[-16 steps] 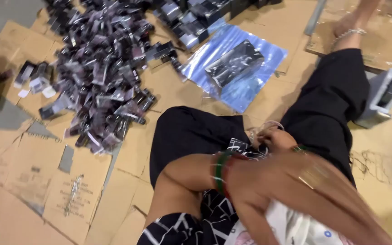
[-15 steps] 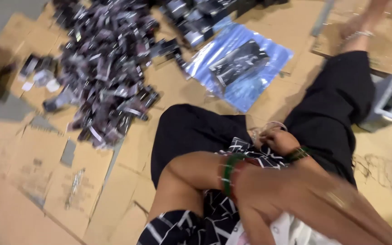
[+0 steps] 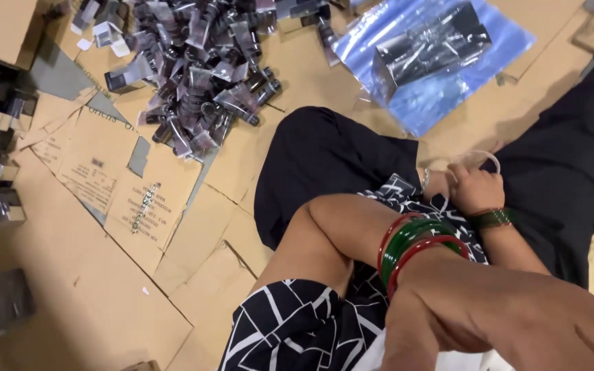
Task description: The person sits on the floor and applies small white paper labels to the caps of small tubes. They peel the label from a backing sheet and press it onto the cap of each tube one by one.
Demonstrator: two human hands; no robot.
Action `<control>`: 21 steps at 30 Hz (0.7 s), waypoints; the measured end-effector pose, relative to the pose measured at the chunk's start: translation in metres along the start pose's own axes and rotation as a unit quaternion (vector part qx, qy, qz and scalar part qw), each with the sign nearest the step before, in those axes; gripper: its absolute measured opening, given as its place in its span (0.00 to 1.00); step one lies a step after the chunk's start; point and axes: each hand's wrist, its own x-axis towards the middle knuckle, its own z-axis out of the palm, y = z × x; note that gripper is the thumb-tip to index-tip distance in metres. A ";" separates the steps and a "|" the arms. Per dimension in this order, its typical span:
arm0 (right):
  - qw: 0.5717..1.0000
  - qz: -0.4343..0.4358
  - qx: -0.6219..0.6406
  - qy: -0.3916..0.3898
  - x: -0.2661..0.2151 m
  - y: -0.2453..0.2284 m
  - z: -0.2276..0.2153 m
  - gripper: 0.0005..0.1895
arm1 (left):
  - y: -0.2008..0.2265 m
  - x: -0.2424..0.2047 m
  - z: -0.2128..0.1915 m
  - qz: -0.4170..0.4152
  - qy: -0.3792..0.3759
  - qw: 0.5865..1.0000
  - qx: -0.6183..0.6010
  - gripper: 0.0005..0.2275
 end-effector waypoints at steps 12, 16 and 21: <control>0.996 0.012 0.080 0.022 0.001 -0.009 -0.019 0.09 | 0.051 0.038 0.003 -0.105 0.015 0.991 0.087 0.33; 0.994 0.024 0.102 0.013 0.001 -0.012 -0.025 0.09 | 0.051 0.041 0.000 -0.134 -0.013 0.988 0.075 0.32; 0.993 0.021 0.115 0.001 0.003 -0.010 -0.023 0.11 | 0.048 0.044 -0.006 -0.161 -0.050 0.984 0.054 0.31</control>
